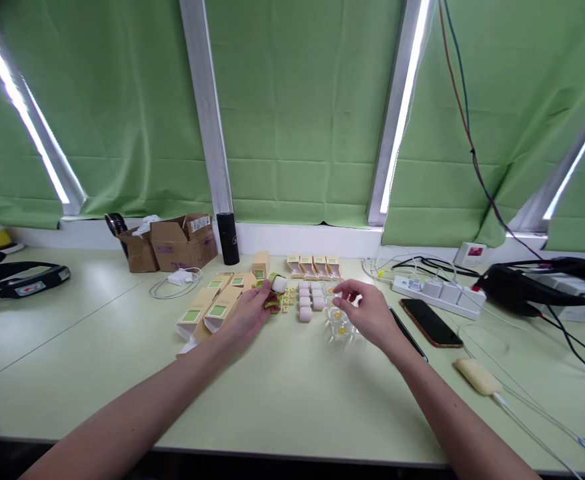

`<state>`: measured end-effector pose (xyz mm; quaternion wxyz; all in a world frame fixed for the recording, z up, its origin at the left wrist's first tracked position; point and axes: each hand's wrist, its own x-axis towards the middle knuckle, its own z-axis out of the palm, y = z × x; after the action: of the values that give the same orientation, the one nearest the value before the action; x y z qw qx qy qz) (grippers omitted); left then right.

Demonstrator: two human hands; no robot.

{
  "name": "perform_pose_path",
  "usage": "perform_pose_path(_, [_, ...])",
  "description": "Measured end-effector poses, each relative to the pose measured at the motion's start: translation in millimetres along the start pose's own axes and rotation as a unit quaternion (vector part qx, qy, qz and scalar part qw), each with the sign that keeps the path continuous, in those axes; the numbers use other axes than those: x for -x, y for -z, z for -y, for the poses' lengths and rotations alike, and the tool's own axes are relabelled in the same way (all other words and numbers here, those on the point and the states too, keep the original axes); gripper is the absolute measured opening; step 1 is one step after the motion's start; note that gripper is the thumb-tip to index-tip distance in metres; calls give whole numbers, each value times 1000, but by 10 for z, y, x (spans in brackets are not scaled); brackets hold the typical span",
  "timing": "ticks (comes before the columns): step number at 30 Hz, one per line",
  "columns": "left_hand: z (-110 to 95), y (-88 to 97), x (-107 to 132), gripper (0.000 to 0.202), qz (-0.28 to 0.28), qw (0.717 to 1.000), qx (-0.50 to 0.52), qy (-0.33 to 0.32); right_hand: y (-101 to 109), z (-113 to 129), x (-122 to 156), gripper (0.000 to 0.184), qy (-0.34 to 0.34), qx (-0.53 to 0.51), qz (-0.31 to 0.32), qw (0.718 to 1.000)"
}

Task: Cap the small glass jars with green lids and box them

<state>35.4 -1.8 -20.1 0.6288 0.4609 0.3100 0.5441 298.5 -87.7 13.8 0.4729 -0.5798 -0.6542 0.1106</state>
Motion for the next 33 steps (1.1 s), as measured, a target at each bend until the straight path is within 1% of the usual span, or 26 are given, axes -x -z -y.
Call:
perform_pose_path(1, [-5,-2,2,64,-1,1000,0,-2,58,-76,57,21,22,78,-1,997])
perform_pose_path(3, [-11,-6,2,65,-5,1000,-2,-5,158,-238,164,18,63,218,-4,974])
perform_pose_path(4, [-11,-8,0,65,-7,1000,-5,-7,195,-317,208,19,78,271,3,959])
perform_pose_path(6, [-6,-10,-4,65,-11,1000,-10,-9,235,-454,274,20,90,340,16,936])
perform_pose_path(8, [4,-9,-6,65,-11,1000,-16,-10,226,-551,310,21,96,372,30,923])
perform_pose_path(10, [13,-6,-6,64,-9,1000,-22,-10,188,-614,323,21,99,384,40,917])
perform_pose_path(13, [17,-2,-3,65,-5,1000,-28,-13,149,-663,305,17,104,379,48,918])
perform_pose_path(15, [14,0,-1,64,-4,999,-29,-16,176,-665,265,17,101,358,37,927])
perform_pose_path(17, [11,2,-1,64,-6,999,-29,-20,240,-624,204,14,90,317,13,944])
perform_pose_path(19, [12,7,-7,63,-10,999,-28,-25,298,-518,130,10,80,239,-9,968])
perform_pose_path(21, [16,19,-18,62,-15,999,-25,-32,301,-346,56,12,63,103,3,993])
perform_pose_path(22, [20,27,-26,61,-19,999,-23,-37,271,-241,22,18,43,13,19,999])
perform_pose_path(23, [22,36,-35,61,-23,999,-22,-41,220,-131,-9,24,17,-90,45,995])
perform_pose_path(24, [24,45,-44,61,-29,998,-20,-45,152,-22,-37,29,-9,-185,83,979])
perform_pose_path(25, [24,55,-53,61,-33,998,-19,-49,69,81,-64,33,-35,-272,120,954])
perform_pose_path(26, [22,63,-61,62,-38,998,-17,-53,-21,174,-89,33,-55,-350,152,923])
perform_pose_path(28, [11,75,-73,63,-49,997,-16,-61,-207,315,-137,32,-74,-465,193,861])
perform_pose_path(29, [4,79,-77,63,-54,996,-15,-64,-293,362,-157,32,-75,-501,202,838])
perform_pose_path(31, [-8,81,-83,65,-57,996,-13,-70,-445,413,-187,32,-72,-541,209,812])
perform_pose_path(33, [-10,84,-89,66,-57,996,-12,-72,-569,416,-192,34,-85,-554,208,802])
